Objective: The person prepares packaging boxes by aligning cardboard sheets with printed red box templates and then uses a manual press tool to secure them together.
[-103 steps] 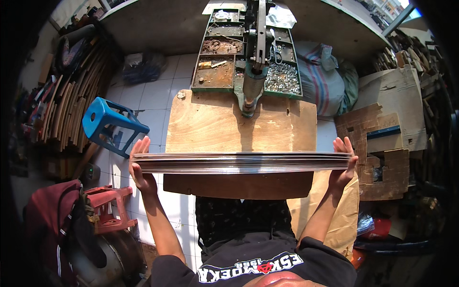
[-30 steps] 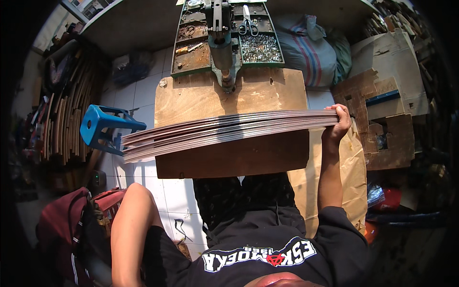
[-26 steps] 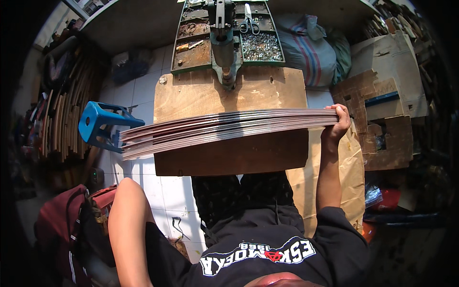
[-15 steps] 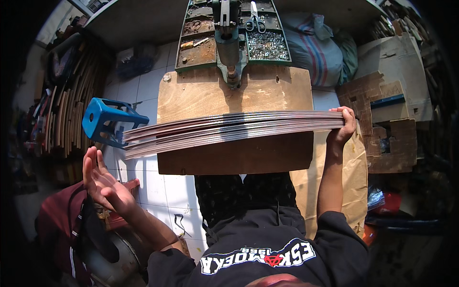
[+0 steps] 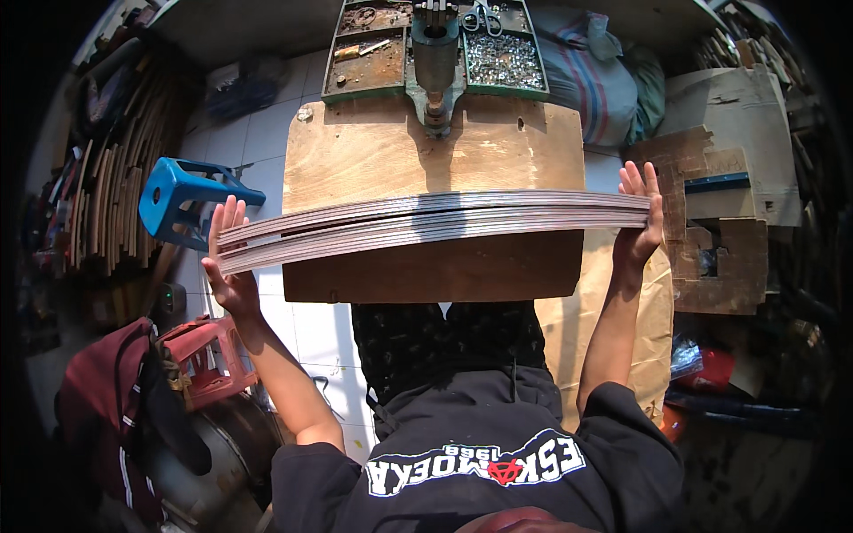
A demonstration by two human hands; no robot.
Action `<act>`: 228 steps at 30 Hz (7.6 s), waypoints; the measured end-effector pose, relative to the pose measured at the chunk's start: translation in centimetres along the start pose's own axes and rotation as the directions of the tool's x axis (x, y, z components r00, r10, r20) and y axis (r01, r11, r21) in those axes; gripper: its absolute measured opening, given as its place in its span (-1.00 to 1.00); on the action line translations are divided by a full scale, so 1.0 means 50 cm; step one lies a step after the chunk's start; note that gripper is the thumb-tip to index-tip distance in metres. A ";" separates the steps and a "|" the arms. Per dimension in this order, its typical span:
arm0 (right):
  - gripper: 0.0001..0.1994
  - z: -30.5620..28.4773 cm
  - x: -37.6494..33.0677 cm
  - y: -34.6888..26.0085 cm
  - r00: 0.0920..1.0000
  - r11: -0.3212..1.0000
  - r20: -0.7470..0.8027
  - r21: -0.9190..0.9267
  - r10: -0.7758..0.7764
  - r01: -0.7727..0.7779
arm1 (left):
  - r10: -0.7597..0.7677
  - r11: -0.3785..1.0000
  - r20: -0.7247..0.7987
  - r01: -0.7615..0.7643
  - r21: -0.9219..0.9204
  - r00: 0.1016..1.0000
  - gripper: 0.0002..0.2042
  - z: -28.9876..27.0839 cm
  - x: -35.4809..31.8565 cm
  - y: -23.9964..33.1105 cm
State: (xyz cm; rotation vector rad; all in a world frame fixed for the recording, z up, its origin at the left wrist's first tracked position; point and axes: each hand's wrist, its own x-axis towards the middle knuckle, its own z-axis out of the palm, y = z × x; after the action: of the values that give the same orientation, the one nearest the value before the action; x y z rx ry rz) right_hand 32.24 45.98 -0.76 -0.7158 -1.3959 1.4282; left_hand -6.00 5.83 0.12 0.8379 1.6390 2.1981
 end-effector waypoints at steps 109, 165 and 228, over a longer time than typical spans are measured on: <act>-0.39 -0.008 -0.018 -0.035 0.940 0.988 -0.311 -0.010 0.142 -0.153 | 0.134 0.956 -0.399 -0.012 0.293 0.907 -0.40 0.016 0.014 -0.012; -0.64 0.372 0.191 0.039 0.970 0.127 0.240 -0.962 -0.034 0.242 | -0.366 0.373 -0.348 0.479 0.794 0.863 -0.33 0.030 0.057 -0.028; -0.82 0.371 0.208 0.099 0.947 0.886 -0.118 -0.404 -0.299 0.229 | -0.352 0.438 -0.377 0.507 0.743 0.857 -0.38 0.019 0.049 -0.032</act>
State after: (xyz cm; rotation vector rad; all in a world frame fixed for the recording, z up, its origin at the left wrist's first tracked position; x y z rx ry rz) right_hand 10.61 48.96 -0.19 -0.8403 -1.5828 0.8598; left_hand -7.59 8.39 -0.49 0.2932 2.6668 1.0678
